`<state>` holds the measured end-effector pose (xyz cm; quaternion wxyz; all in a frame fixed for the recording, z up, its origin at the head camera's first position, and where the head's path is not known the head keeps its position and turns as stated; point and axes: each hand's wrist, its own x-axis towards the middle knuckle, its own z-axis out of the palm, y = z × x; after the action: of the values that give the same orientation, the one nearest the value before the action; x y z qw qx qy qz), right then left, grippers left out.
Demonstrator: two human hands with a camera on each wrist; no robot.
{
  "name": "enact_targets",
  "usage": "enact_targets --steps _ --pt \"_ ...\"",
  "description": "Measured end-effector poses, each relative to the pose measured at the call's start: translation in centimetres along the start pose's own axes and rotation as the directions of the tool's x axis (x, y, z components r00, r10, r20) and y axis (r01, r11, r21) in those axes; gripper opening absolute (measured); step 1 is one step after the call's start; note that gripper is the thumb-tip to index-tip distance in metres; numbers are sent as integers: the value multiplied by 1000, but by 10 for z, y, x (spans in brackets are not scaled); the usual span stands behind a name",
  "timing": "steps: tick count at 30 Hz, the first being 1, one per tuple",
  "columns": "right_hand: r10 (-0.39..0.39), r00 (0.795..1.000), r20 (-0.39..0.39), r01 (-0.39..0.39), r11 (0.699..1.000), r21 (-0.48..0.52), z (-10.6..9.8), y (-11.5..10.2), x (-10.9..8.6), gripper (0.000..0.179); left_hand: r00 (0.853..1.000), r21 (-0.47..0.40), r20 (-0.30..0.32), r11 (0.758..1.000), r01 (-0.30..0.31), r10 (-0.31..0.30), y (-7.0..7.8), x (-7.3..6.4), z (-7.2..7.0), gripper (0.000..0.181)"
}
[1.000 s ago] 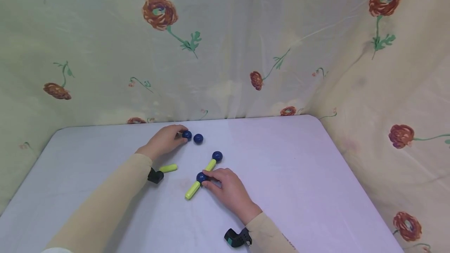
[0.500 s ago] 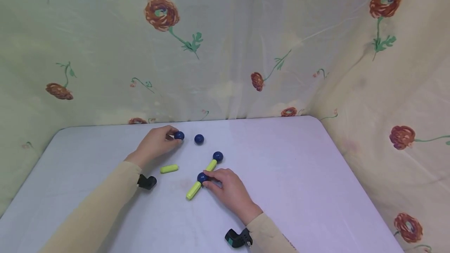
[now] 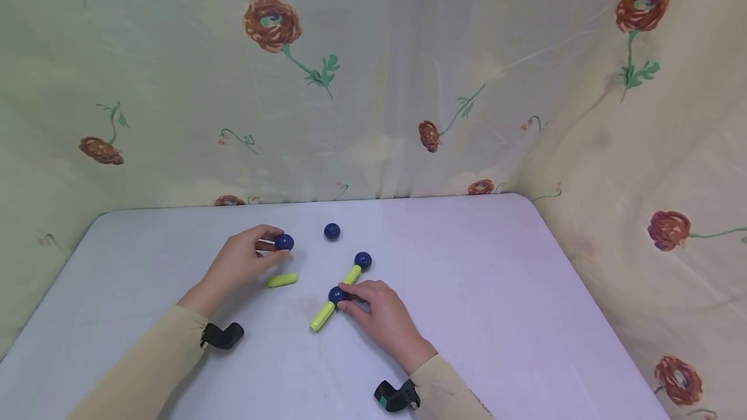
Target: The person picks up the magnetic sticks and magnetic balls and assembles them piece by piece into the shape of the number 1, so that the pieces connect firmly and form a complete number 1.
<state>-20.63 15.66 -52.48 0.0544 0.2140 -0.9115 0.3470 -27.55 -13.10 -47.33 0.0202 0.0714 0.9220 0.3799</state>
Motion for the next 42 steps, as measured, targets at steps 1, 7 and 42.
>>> enact_targets --steps 1,7,42 --pt "0 1000 0 0 1000 0 0 0 0 33 1000 -8 2 1000 -2 2 0 -3 0 42" --pt "1 1000 1 -1 1000 9 0 0 0 34 1000 -42 2 999 -18 18 -3 -20 -1 41" --pt "-12 1000 -18 12 1000 20 -1 -2 0 32 1000 -321 11 947 0 3 -5 -115 48 34"
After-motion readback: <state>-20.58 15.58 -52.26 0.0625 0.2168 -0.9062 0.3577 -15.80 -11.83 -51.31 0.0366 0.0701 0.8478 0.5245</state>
